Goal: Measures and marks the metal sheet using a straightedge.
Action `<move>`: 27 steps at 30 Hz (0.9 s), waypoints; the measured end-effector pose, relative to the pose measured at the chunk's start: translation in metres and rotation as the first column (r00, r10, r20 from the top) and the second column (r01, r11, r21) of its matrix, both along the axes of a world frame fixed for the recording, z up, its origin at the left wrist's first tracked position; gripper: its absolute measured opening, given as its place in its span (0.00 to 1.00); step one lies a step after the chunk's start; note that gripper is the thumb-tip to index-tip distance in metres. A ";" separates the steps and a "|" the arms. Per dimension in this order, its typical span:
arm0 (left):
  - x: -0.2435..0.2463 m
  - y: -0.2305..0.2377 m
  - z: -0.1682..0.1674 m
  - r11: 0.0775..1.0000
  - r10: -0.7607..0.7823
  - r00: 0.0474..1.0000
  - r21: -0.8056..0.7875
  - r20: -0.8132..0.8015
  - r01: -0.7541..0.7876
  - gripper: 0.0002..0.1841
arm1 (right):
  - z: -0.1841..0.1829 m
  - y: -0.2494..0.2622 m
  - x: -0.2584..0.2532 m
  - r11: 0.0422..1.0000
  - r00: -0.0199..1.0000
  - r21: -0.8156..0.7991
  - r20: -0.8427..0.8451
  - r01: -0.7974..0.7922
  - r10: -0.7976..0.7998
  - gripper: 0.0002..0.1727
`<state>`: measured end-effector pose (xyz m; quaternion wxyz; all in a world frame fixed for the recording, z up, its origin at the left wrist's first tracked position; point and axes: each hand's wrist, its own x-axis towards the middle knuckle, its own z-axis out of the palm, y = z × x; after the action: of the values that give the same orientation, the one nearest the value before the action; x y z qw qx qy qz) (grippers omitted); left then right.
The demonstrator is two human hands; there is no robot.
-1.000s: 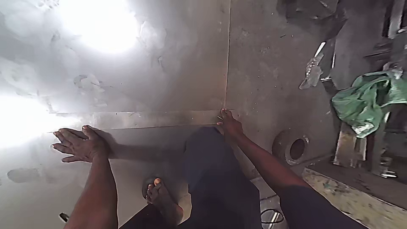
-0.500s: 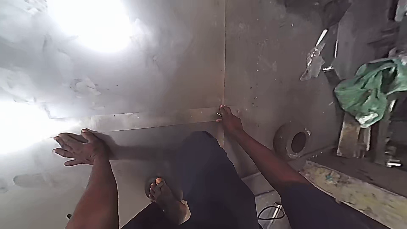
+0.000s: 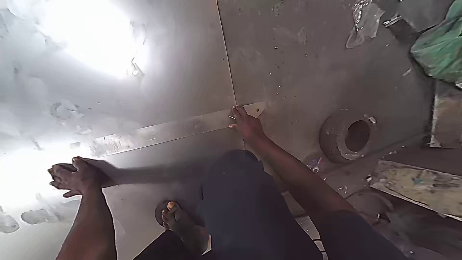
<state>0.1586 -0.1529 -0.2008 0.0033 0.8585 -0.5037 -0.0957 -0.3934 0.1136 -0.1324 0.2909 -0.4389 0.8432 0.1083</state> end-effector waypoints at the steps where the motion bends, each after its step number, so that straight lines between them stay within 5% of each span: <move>1: -0.001 -0.002 0.003 1.000 -0.008 1.000 0.015 0.012 0.008 0.42 | 0.000 0.002 0.001 1.000 1.000 -0.010 0.006 0.007 -0.007 0.43; 5: -0.079 0.002 0.037 0.954 -0.295 0.955 -0.065 -0.026 0.293 0.36 | 0.001 0.004 0.001 1.000 1.000 -0.029 0.018 0.011 -0.010 0.44; 8: -0.204 0.027 0.055 0.658 -0.752 0.629 -0.180 -0.196 0.731 0.30 | -0.003 0.008 0.001 0.998 1.000 -0.062 0.023 0.015 -0.014 0.44; 10: -0.290 0.046 0.058 0.471 -0.857 0.412 -0.146 -0.310 0.870 0.27 | 0.001 0.007 0.000 0.998 0.998 -0.060 0.057 0.030 -0.027 0.44; 12: -0.362 0.063 0.054 0.399 -0.851 0.329 -0.096 -0.410 0.912 0.31 | 0.005 0.004 -0.001 0.999 0.996 -0.031 0.080 0.041 -0.039 0.44; 15: -0.431 0.081 0.047 0.373 -0.862 0.368 0.054 -0.347 0.926 0.44 | 0.000 0.005 -0.001 0.999 0.997 -0.035 0.071 0.039 -0.037 0.43; 19: -0.464 0.095 0.047 0.418 -0.863 0.445 0.157 -0.238 0.895 0.55 | -0.008 0.008 -0.003 0.997 0.996 -0.061 0.080 0.050 -0.045 0.42; 25: -0.501 0.116 0.048 0.536 -0.801 0.553 0.138 -0.229 0.833 0.58 | -0.001 0.007 -0.003 0.995 0.997 -0.090 0.074 0.039 -0.032 0.40; 27: -0.509 0.118 0.047 0.577 -0.759 0.584 0.118 -0.287 0.808 0.52 | 0.000 0.009 -0.001 0.994 0.997 -0.101 0.069 0.035 -0.029 0.40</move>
<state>-0.3500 -0.0346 -0.1535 -0.0897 0.5241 -0.8140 -0.2338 -0.3946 0.1225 -0.1328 0.2978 -0.4431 0.8444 0.0454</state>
